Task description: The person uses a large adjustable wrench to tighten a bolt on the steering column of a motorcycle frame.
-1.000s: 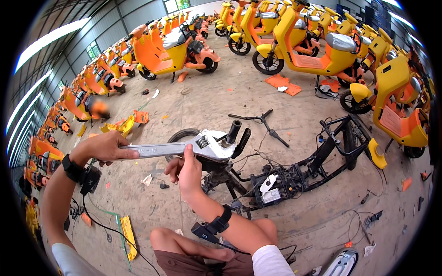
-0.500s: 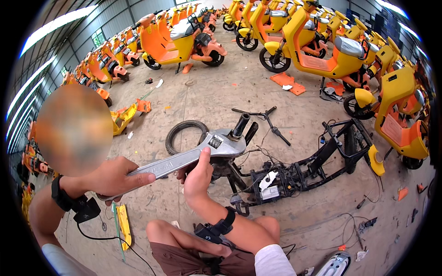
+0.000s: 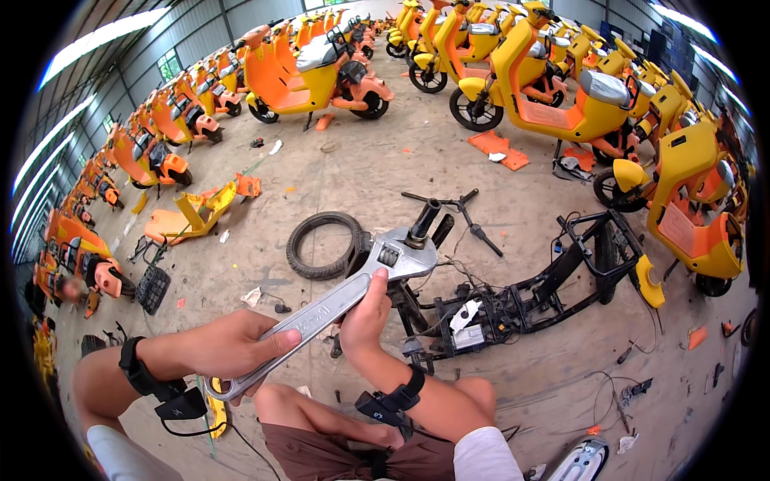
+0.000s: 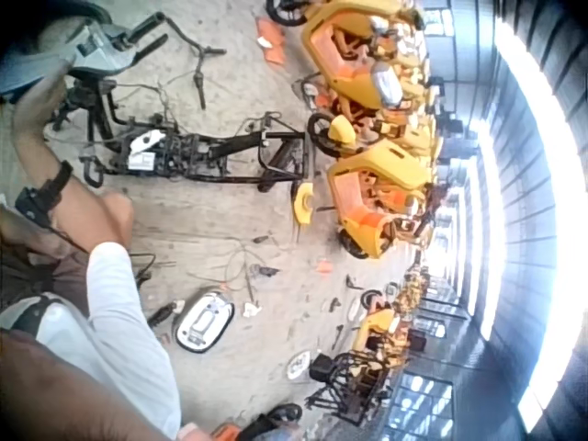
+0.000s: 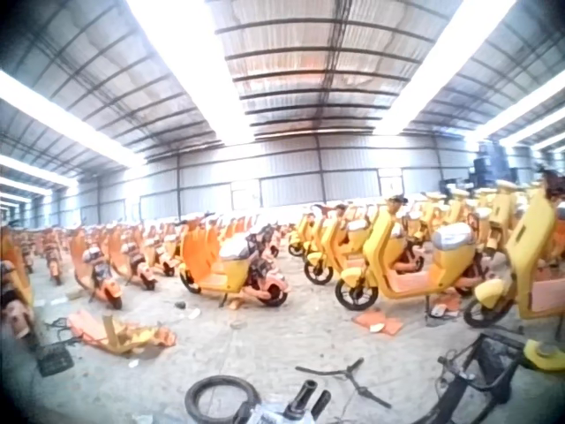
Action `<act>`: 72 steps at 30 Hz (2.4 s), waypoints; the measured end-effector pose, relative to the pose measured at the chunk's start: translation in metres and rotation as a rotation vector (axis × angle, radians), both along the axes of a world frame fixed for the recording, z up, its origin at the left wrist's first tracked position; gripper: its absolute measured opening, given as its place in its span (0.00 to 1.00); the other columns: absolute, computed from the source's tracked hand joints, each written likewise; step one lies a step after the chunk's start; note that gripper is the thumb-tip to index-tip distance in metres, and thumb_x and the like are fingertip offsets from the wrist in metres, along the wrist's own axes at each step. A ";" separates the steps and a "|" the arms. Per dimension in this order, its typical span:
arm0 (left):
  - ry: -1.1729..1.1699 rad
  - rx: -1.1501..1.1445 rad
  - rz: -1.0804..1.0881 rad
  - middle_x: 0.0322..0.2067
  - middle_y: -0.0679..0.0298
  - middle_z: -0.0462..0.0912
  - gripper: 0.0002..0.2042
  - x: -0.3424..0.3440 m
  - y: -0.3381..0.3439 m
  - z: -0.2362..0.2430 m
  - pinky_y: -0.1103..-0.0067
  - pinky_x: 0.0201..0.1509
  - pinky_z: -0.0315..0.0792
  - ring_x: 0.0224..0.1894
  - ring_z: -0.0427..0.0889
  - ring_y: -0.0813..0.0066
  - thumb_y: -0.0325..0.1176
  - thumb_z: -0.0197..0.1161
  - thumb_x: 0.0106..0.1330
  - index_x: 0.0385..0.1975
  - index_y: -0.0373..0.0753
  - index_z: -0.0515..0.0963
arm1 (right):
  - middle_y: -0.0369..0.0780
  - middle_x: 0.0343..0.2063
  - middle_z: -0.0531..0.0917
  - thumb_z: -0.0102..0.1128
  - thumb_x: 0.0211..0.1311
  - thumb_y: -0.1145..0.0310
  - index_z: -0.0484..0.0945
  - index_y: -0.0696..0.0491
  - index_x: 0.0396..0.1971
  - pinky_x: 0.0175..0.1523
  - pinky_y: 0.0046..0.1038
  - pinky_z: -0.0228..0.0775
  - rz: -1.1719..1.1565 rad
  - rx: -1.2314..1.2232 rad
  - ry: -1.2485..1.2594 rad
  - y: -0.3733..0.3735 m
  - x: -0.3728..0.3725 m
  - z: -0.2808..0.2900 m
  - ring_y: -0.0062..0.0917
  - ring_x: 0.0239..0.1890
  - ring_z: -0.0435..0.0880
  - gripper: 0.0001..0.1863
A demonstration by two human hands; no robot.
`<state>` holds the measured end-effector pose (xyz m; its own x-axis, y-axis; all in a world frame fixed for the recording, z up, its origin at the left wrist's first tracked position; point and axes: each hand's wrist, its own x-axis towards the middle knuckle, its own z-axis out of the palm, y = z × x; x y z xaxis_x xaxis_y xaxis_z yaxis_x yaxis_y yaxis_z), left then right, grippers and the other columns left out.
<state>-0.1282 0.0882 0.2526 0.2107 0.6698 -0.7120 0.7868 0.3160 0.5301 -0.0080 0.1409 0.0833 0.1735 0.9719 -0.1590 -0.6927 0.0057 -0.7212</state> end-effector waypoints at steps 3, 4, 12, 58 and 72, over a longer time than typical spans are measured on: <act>-0.011 0.034 -0.053 0.12 0.63 0.76 0.23 -0.010 0.007 -0.007 0.81 0.15 0.69 0.13 0.77 0.78 0.51 0.46 0.73 0.28 0.34 0.72 | 0.35 0.10 0.72 0.31 0.72 0.43 0.70 0.53 0.16 0.14 0.22 0.56 0.073 0.013 -0.055 0.000 0.007 -0.003 0.18 0.10 0.67 0.33; -0.008 0.008 -0.038 0.13 0.63 0.76 0.23 -0.018 0.014 -0.008 0.80 0.15 0.69 0.13 0.76 0.78 0.51 0.46 0.73 0.28 0.33 0.73 | 0.36 0.10 0.72 0.31 0.72 0.43 0.71 0.53 0.16 0.14 0.21 0.56 0.128 0.011 -0.069 0.001 0.008 -0.003 0.18 0.09 0.67 0.33; 0.037 -0.015 -0.036 0.12 0.64 0.75 0.24 -0.026 0.024 -0.006 0.80 0.15 0.69 0.13 0.76 0.78 0.51 0.47 0.73 0.27 0.34 0.73 | 0.33 0.10 0.74 0.30 0.70 0.42 0.82 0.60 0.26 0.16 0.19 0.53 0.262 -0.143 0.032 0.021 0.022 0.014 0.16 0.10 0.67 0.38; 0.063 -0.007 -0.013 0.13 0.62 0.76 0.26 0.009 0.018 -0.003 0.80 0.16 0.69 0.14 0.77 0.78 0.54 0.44 0.73 0.27 0.32 0.72 | 0.33 0.12 0.75 0.29 0.70 0.40 0.80 0.59 0.24 0.16 0.20 0.50 0.296 -0.123 -0.074 0.007 0.021 0.016 0.16 0.10 0.62 0.39; -0.424 -0.134 0.335 0.15 0.61 0.75 0.18 0.016 -0.004 -0.076 0.79 0.16 0.69 0.13 0.75 0.74 0.48 0.48 0.73 0.33 0.36 0.70 | 0.33 0.15 0.72 0.35 0.68 0.41 0.78 0.57 0.26 0.23 0.22 0.59 0.269 -0.159 -0.017 0.000 0.027 0.004 0.17 0.17 0.70 0.34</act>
